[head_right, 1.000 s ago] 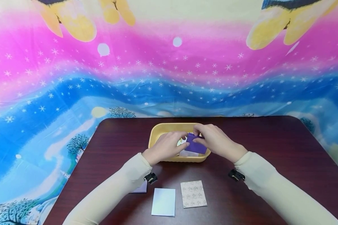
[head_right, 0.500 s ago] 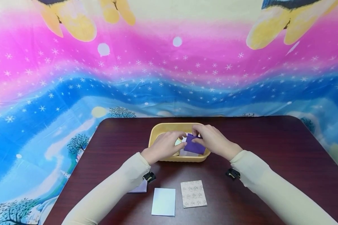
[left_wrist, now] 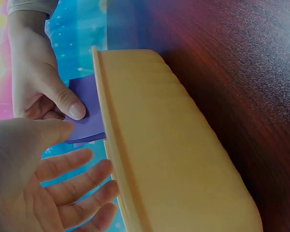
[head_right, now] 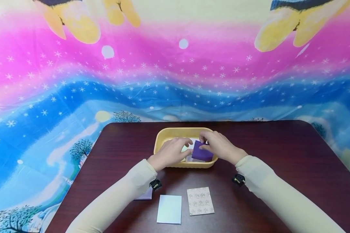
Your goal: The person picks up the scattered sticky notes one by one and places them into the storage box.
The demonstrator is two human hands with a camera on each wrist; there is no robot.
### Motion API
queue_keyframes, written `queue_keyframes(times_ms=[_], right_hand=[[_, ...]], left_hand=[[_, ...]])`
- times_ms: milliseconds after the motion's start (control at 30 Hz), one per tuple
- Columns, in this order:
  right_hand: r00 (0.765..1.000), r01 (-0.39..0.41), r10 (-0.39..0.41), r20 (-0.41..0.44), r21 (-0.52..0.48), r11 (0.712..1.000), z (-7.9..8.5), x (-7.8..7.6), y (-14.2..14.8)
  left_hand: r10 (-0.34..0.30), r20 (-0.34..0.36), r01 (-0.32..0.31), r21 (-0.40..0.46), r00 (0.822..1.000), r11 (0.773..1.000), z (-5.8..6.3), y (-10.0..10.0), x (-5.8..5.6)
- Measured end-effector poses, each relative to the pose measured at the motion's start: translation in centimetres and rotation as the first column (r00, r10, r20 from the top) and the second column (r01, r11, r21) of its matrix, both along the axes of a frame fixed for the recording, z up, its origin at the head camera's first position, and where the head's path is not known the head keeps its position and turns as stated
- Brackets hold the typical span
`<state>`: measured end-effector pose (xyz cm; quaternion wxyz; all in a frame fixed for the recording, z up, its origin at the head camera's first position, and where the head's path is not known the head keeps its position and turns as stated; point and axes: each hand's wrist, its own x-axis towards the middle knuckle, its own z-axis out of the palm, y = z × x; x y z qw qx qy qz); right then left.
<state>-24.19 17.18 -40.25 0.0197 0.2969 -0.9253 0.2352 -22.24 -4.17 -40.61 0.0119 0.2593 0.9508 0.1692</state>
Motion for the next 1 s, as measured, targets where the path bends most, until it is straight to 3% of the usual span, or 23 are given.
queue_keyframes(times_ms=[400,667,1000], right_hand=[[0.995,-0.026,0.025,0.100,0.008,1.000,-0.8,-0.6,-0.4],[0.994,-0.052,0.050,0.102,0.017,0.998,-1.3,-1.0,-0.6],[0.994,-0.008,0.001,0.106,0.068,0.998,-1.3,-1.1,-1.0]], left_hand=[[0.013,0.023,-0.012,-0.025,1.000,1.000,-0.7,0.1,-0.2],[0.002,0.015,-0.001,-0.051,1.000,0.999,-1.2,0.2,-0.3],[0.000,0.038,0.002,-0.052,0.999,0.999,-1.5,0.1,-0.4]])
